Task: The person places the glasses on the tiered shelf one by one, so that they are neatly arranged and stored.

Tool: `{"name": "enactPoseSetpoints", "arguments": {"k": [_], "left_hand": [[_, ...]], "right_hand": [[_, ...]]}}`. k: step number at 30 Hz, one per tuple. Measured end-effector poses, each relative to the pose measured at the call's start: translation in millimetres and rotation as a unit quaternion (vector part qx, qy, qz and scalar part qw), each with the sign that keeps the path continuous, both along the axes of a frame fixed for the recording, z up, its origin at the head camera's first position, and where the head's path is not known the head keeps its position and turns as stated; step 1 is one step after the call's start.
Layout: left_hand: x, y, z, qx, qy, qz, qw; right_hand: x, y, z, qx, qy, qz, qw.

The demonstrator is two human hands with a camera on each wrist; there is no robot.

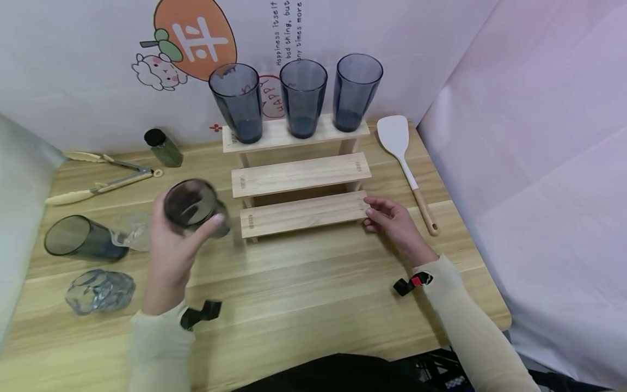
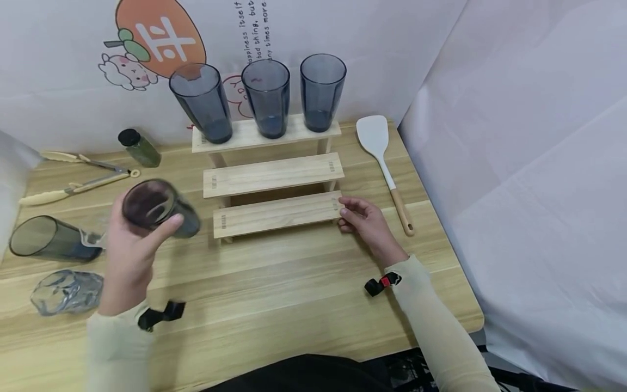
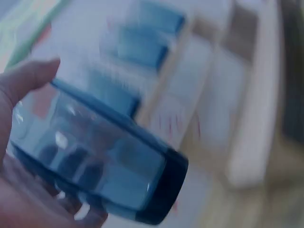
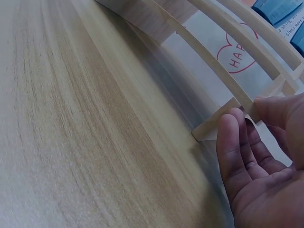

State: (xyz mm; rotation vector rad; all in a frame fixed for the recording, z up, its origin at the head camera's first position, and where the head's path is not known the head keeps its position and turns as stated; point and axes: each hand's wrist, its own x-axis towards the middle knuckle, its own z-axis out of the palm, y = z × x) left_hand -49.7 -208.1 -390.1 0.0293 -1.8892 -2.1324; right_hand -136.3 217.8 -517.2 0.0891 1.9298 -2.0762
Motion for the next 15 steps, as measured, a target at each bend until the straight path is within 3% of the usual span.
{"name": "enactPoseSetpoints", "arguments": {"k": [3,7,11,15], "left_hand": [[-25.4,33.0,15.6,0.010,0.009,-0.040,0.9991],[-55.5,77.5,29.1,-0.014,0.000,-0.085,0.9963],[-81.2,123.0,33.0,-0.045,0.001,-0.104,0.9936],[-99.6,160.5,28.6,-0.065,-0.004,-0.111,0.9916]], "right_hand": [[0.0,1,0.0,-0.003,-0.002,-0.002,1.0000],[-0.2,2,-0.5,-0.005,-0.004,0.002,1.0000],[-0.5,2,-0.5,-0.007,-0.004,0.001,1.0000],[0.0,-1,0.9,-0.005,-0.002,0.003,1.0000]]}}
